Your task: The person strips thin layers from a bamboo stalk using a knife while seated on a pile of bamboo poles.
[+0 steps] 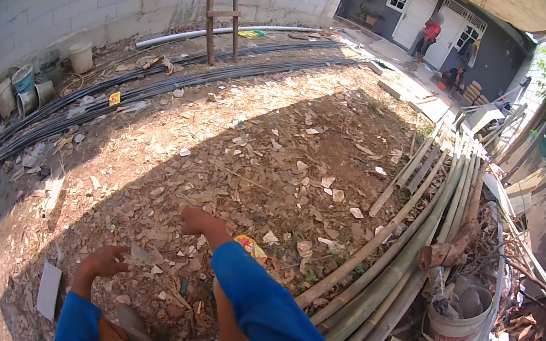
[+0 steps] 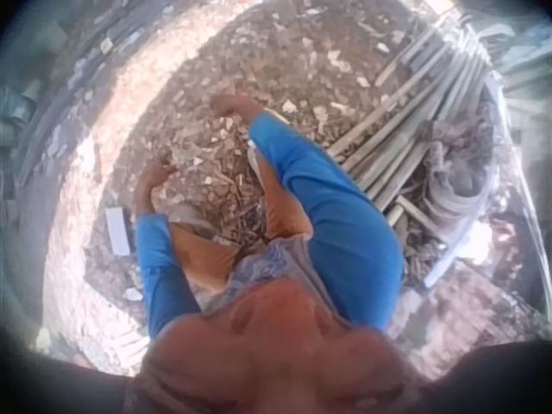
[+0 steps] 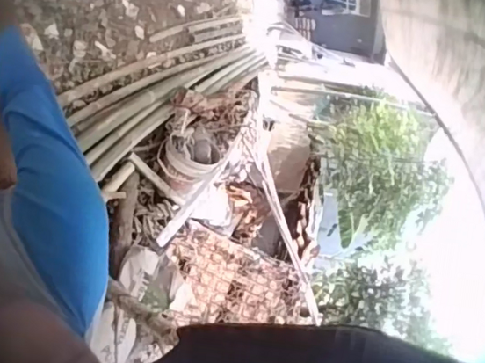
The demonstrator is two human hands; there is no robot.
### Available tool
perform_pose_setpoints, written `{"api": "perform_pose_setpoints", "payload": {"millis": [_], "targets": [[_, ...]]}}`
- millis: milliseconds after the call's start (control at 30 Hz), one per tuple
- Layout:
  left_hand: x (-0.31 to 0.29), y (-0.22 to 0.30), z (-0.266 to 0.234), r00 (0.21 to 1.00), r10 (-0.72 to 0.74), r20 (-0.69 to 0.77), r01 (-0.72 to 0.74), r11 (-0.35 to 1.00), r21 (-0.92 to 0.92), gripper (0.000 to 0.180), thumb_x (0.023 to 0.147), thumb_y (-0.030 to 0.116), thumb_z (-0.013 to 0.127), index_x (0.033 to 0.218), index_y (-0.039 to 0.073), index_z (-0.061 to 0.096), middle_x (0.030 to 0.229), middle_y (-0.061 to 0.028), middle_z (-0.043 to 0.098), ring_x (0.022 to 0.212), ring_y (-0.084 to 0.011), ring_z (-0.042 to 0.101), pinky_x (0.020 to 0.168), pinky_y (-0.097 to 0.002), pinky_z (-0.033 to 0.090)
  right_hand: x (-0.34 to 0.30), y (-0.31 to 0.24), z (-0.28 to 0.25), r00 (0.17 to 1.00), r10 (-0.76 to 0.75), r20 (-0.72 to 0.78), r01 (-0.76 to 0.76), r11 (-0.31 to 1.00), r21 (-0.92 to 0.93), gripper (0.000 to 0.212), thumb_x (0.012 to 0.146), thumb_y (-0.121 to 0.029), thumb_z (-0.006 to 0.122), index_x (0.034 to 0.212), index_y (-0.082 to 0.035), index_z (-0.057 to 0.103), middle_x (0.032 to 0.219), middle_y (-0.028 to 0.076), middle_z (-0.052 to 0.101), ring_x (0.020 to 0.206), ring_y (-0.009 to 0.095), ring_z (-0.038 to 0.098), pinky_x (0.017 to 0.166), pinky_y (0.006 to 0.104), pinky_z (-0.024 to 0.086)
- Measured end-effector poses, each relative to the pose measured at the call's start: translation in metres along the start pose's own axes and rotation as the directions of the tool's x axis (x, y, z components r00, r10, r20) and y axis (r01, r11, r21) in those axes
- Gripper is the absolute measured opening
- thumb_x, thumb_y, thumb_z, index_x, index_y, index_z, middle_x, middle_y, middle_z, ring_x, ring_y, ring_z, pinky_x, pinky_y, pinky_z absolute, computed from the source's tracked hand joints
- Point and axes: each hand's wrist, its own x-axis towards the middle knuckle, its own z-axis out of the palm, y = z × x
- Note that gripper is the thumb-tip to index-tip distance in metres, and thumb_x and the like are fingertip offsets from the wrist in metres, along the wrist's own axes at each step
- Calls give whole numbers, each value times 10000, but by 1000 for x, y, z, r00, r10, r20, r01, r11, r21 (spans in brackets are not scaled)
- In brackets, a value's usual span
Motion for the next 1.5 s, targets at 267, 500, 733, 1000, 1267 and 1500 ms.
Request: {"api": "perform_pose_setpoints", "payload": {"millis": [267, 500, 733, 1000, 1267, 1500], "targets": [[11, 10, 8, 999, 42, 22, -42, 998, 37, 800, 873, 424, 794, 1499, 32, 487, 1280, -270, 670, 1197, -399, 653, 1017, -462, 510, 28, 33, 23, 1000, 15, -3, -15, 1000, 19, 535, 876, -316, 766, 1295, -6, 644, 1309, 207, 617, 1206, 381, 608, 989, 476, 508], [15, -17, 7, 1000, 6, 1, -6, 1000, -20, 781, 867, 406, 807, 1481, 23, 512, 1264, -270, 677, 1158, -386, 673, 992, -460, 518, 27, 12, 16, 994, 83, 74, -87, 995, 46, 427, 859, -225, 744, 1193, 25, 649, 1186, 205, 639, 997, 358, 664, 815, 490, 533], [10, -1, 4, 999, 46, -3, -46, 998, -37, 779, 862, 369, 813, 1477, -1, 508, 1247, -256, 692, 1133, -373, 686, 992, -459, 516, 29, 32, 27, 991, -66, -117, 74, 995, 66, 398, 814, -162, 742, 1116, 49, 593, 1005, 216, 661, 820, 343, 674, 649, 495, 512], [14, -79, 5, 998, -26, -61, 17, 989, -144, 752, 872, 261, 800, 1483, -41, 482, 1073, -238, 743, 969, -292, 725, 840, -398, 565, -11, 1, 24, 970, 229, -79, -187, 917, 352, 665, 785, -19, 707, 1417, 19, 502, 1249, 256, 677, 1019, 395, 714, 746, 498, 580], [23, -75, 20, 997, -71, 35, 76, 980, -183, 706, 905, 216, 784, 1467, -83, 480, 927, -206, 761, 805, -192, 721, 689, -342, 547, -6, 11, 48, 957, 282, -68, -245, 910, 336, 280, 792, 19, 684, 1069, 28, 650, 1119, 259, 679, 1013, 438, 687, 757, 524, 566], [16, -72, 15, 995, -99, 22, 101, 983, -154, 726, 889, 247, 800, 1467, -64, 490, 966, -200, 768, 826, -223, 730, 742, -355, 557, 5, 20, 38, 979, 151, -140, -125, 977, 175, 323, 791, -52, 703, 1082, 49, 607, 1116, 263, 674, 1046, 423, 675, 839, 509, 549]]}}
